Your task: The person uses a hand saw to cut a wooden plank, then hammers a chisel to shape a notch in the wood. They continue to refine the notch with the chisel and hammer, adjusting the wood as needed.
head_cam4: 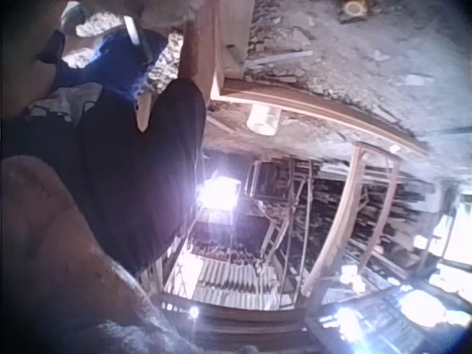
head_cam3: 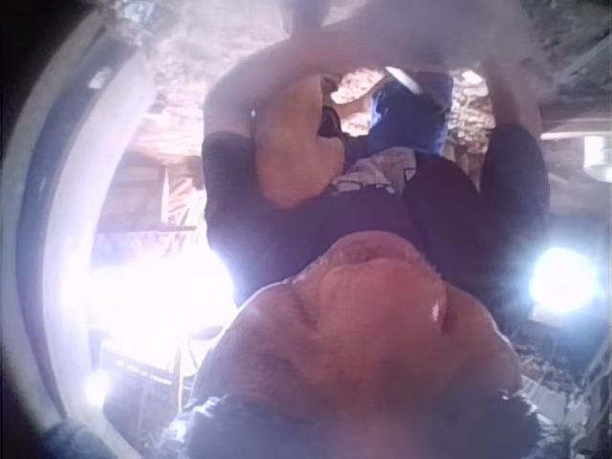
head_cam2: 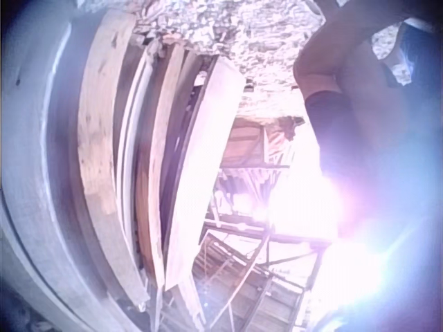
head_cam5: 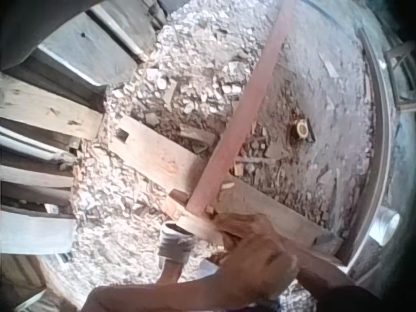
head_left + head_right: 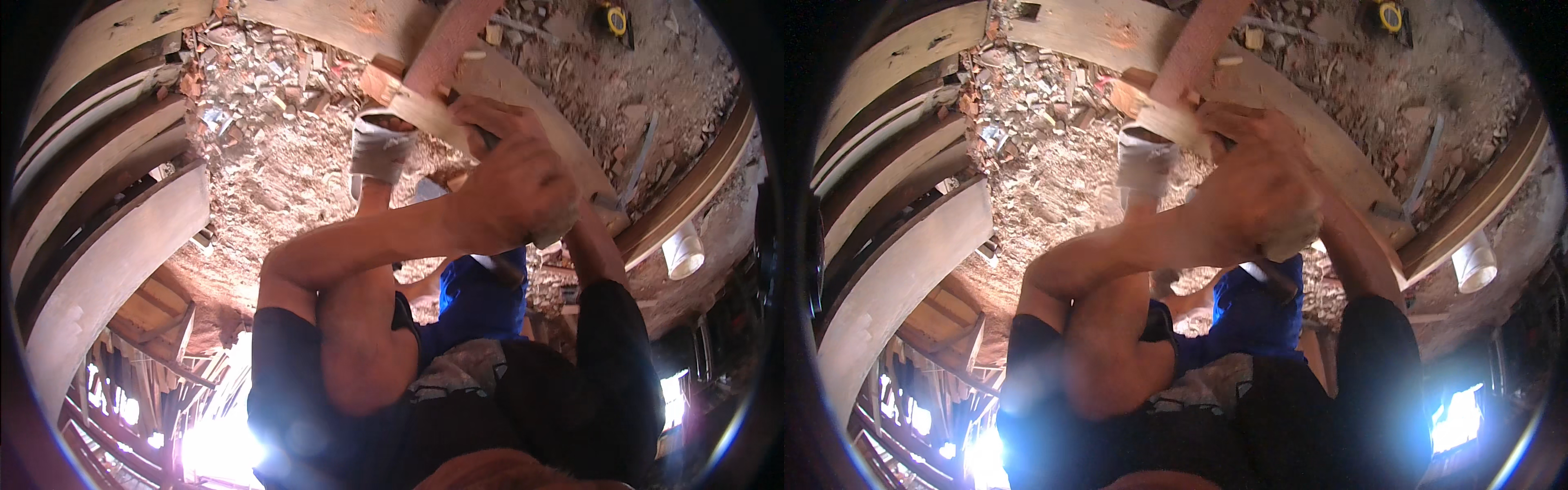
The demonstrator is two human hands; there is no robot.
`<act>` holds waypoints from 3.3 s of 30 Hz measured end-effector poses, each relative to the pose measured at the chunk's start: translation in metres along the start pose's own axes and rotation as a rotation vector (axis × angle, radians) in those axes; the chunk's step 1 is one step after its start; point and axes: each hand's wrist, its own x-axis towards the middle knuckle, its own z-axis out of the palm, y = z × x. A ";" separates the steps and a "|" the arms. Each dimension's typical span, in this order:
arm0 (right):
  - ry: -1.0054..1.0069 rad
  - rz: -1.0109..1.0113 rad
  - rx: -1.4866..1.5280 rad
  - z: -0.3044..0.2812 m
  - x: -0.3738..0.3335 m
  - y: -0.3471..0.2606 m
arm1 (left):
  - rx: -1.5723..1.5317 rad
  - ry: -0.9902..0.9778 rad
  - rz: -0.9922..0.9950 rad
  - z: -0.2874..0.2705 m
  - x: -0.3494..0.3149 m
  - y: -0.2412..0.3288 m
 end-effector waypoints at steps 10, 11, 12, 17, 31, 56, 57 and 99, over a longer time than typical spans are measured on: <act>-0.013 0.084 -0.001 -0.035 -0.031 -0.016 | -0.129 -0.106 0.053 0.021 0.018 0.015; 0.015 0.080 0.095 -0.024 -0.016 -0.012 | -0.070 -0.086 0.050 0.010 0.017 0.007; 0.028 0.055 0.165 -0.014 -0.007 -0.008 | -0.002 -0.063 0.059 0.004 0.016 0.001; 0.049 0.192 0.014 -0.012 -0.070 -0.004 | -0.102 -0.155 0.058 0.041 -0.002 0.013; 0.159 -0.034 0.127 0.013 -0.024 0.008 | -0.018 -0.191 0.029 0.007 0.003 -0.001; 0.867 1.583 0.098 0.155 -0.543 0.029 | 1.542 -1.514 0.226 -0.019 0.075 -0.073; 0.750 1.588 0.000 0.195 -0.553 0.038 | 1.515 -1.458 0.130 -0.021 0.076 -0.076; 1.720 1.183 0.695 -0.074 -0.658 0.302 | 0.542 -0.672 -0.627 -0.161 0.003 -0.132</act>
